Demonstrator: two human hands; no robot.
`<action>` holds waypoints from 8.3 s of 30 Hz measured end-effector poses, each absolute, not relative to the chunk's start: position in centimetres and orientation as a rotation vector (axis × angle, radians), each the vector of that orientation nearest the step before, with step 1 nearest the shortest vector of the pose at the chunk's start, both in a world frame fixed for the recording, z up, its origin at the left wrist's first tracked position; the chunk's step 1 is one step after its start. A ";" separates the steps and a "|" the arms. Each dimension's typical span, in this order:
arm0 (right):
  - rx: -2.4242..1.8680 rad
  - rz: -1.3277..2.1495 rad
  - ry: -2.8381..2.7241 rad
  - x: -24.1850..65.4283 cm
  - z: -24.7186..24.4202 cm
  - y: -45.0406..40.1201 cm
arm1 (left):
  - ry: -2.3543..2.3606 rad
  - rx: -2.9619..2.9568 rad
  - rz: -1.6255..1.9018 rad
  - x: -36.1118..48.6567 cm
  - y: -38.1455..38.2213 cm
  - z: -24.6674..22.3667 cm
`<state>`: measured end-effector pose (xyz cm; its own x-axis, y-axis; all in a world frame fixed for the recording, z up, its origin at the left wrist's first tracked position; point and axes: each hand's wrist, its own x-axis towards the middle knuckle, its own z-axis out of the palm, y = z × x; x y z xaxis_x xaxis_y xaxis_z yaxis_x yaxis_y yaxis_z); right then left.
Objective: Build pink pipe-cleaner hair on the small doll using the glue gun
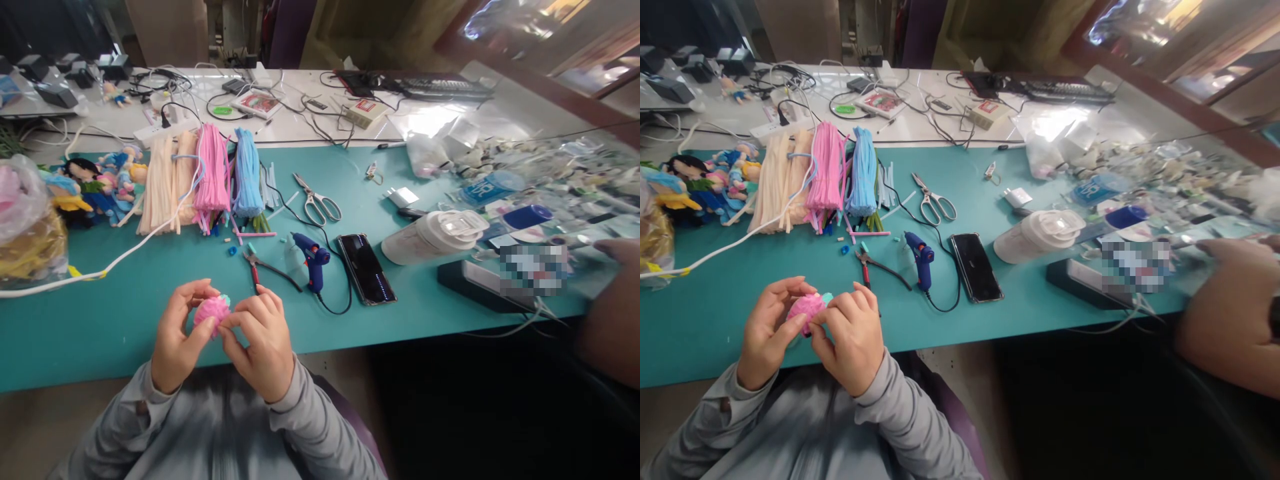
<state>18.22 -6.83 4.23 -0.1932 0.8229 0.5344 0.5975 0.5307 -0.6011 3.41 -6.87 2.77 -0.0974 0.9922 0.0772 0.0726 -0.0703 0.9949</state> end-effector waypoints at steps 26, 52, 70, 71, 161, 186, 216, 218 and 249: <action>-1.143 0.367 -1.788 19.3 3.7 -6.0 | 1.169 0.964 1.369 1.8 -4.2 3.3; -1.083 0.399 -1.825 18.6 3.8 -5.9 | 1.094 0.833 1.237 2.5 -4.7 3.2; -1.097 0.249 -1.820 18.1 3.9 -6.4 | 1.091 0.980 1.218 3.1 -5.8 3.6; -1.107 0.250 -1.812 18.1 4.0 -6.4 | 1.096 0.978 1.220 3.1 -5.8 3.7; -1.415 0.271 -1.974 19.9 -1.8 -4.2 | 1.247 0.947 1.194 0.8 -6.1 2.8; -1.427 0.770 -1.210 27.1 2.0 -3.7 | 0.984 1.175 1.359 0.4 -5.8 2.0; -1.103 1.009 -1.743 23.7 4.7 -7.4 | 0.975 1.143 1.343 0.6 -6.1 3.0; -1.096 1.003 -1.745 23.7 4.7 -7.4 | 0.966 1.145 1.349 0.6 -6.1 3.0; -1.122 1.003 -1.779 23.9 4.7 -7.6 | 1.034 1.092 1.335 0.8 -6.2 3.0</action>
<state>23.92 -7.57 4.72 -0.2967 0.9329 0.2044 0.3081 0.2961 -0.9041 0.76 -6.23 2.95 -0.0051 0.9988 0.0490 -0.2022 -0.0490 0.9781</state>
